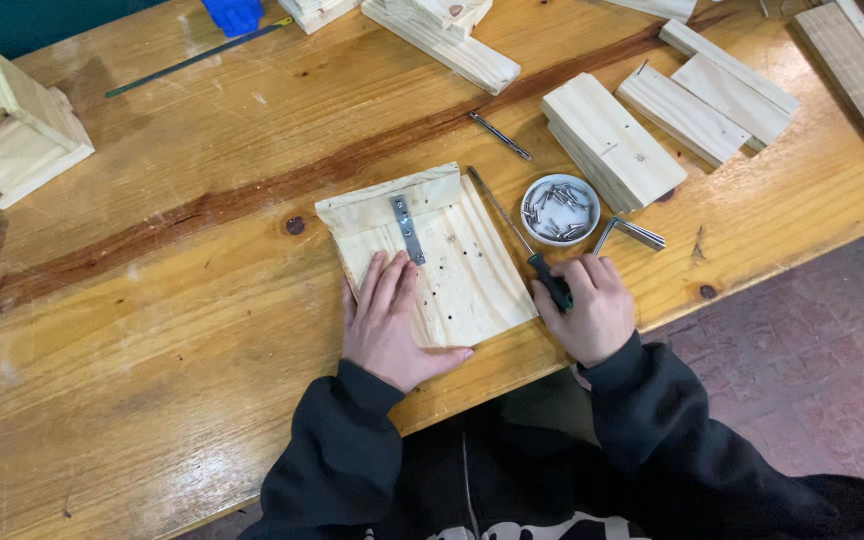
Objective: The person assembles a small wooden box by attaching metal brackets to wooden pieces using a screwdriver and screws. They align the brackets, insert screws, and tighten them to secure the components together.
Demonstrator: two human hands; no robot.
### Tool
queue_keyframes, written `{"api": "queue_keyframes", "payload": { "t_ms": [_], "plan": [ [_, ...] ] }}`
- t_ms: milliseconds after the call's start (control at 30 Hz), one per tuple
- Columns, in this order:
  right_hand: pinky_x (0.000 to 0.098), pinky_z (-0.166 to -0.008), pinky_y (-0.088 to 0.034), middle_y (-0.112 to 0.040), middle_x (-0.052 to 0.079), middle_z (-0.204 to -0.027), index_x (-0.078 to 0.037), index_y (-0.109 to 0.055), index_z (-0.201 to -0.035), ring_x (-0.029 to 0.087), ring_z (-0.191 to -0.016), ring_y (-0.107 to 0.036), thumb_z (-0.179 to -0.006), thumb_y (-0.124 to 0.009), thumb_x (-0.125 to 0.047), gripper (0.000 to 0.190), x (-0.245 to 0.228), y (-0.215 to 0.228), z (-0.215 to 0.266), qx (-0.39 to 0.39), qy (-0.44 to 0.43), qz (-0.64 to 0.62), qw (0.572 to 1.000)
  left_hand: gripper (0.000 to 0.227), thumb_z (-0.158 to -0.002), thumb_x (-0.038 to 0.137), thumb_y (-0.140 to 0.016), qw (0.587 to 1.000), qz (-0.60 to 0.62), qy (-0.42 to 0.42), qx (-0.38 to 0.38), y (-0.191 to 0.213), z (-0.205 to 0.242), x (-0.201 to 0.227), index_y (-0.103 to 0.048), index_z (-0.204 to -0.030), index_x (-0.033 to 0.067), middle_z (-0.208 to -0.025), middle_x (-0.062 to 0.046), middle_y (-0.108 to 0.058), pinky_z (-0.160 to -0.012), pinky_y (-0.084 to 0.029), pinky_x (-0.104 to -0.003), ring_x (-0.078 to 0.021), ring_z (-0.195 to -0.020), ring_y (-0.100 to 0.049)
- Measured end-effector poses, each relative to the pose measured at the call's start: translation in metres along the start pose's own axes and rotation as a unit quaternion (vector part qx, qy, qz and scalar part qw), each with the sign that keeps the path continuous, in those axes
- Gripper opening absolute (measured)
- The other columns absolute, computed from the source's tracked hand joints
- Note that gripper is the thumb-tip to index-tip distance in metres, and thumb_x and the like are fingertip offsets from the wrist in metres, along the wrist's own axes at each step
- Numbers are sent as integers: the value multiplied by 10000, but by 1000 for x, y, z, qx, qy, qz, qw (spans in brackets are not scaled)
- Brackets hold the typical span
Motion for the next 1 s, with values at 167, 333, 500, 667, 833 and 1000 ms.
{"api": "queue_keyframes", "payload": {
  "t_ms": [167, 333, 500, 667, 833, 1000],
  "plan": [
    [388, -677, -543, -598, 82, -839, -81, -624, -927, 307, -779, -644, -860, -815, -233, 253, 0, -3, 2, -9, -16, -5, 1000, 1281, -650, 864, -702, 1000, 7, 9, -19, 3, -2, 1, -363, -1561, 29, -1666, -149, -264, -1175, -154, -729, -380, -1588, -106],
    [414, -695, -543, -616, 98, -876, -87, -627, -944, 326, -797, -653, -878, -814, -256, 260, -3, 2, 0, -13, -31, -39, 999, 1281, -648, 855, -713, 1000, 4, 6, -11, 2, -3, -1, -362, -1563, 31, -1672, -142, -257, -1196, -120, -708, -369, -1589, -102],
    [418, -713, -547, -643, 98, -912, -89, -632, -954, 328, -819, -667, -886, -814, -263, 261, 0, 1, 2, -16, -38, -47, 998, 1285, -654, 870, -698, 1000, 2, 7, -21, 7, -3, 1, -354, -1566, 32, -1678, -135, -245, -1203, -126, -698, -359, -1593, -94],
    [429, -728, -546, -654, 108, -927, -86, -644, -957, 336, -833, -672, -875, -820, -257, 258, 0, 1, 2, -19, -38, -53, 998, 1283, -655, 888, -689, 1000, 0, 0, -18, 7, -2, -1, -384, -1553, 25, -1647, -169, -295, -1190, -159, -704, -378, -1584, -135],
    [408, -740, -554, -665, 92, -945, -90, -654, -961, 318, -845, -680, -878, -823, -285, 271, 1, 0, 4, -16, -40, -44, 998, 1272, -645, 911, -670, 1000, -5, 0, -11, 1, -4, -4, -413, -1542, 47, -1634, -159, -325, -1185, -159, -708, -371, -1581, -157],
    [427, -747, -555, -672, 114, -959, -74, -666, -965, 337, -860, -685, -870, -832, -254, 262, -4, 4, 0, -17, -39, -55, 998, 1199, -679, 892, -665, 1000, 8, -3, 17, -4, -4, -10, -478, -1497, 36, -1604, -178, -386, -1185, -200, -691, -376, -1565, -220]
  ]
}}
Point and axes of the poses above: each hand's wrist, its own z-axis away from the middle knuckle, its own y-axis out of the back of the hand, x = y × z, the point moved 4 cm from there along -z, towards the middle knuckle
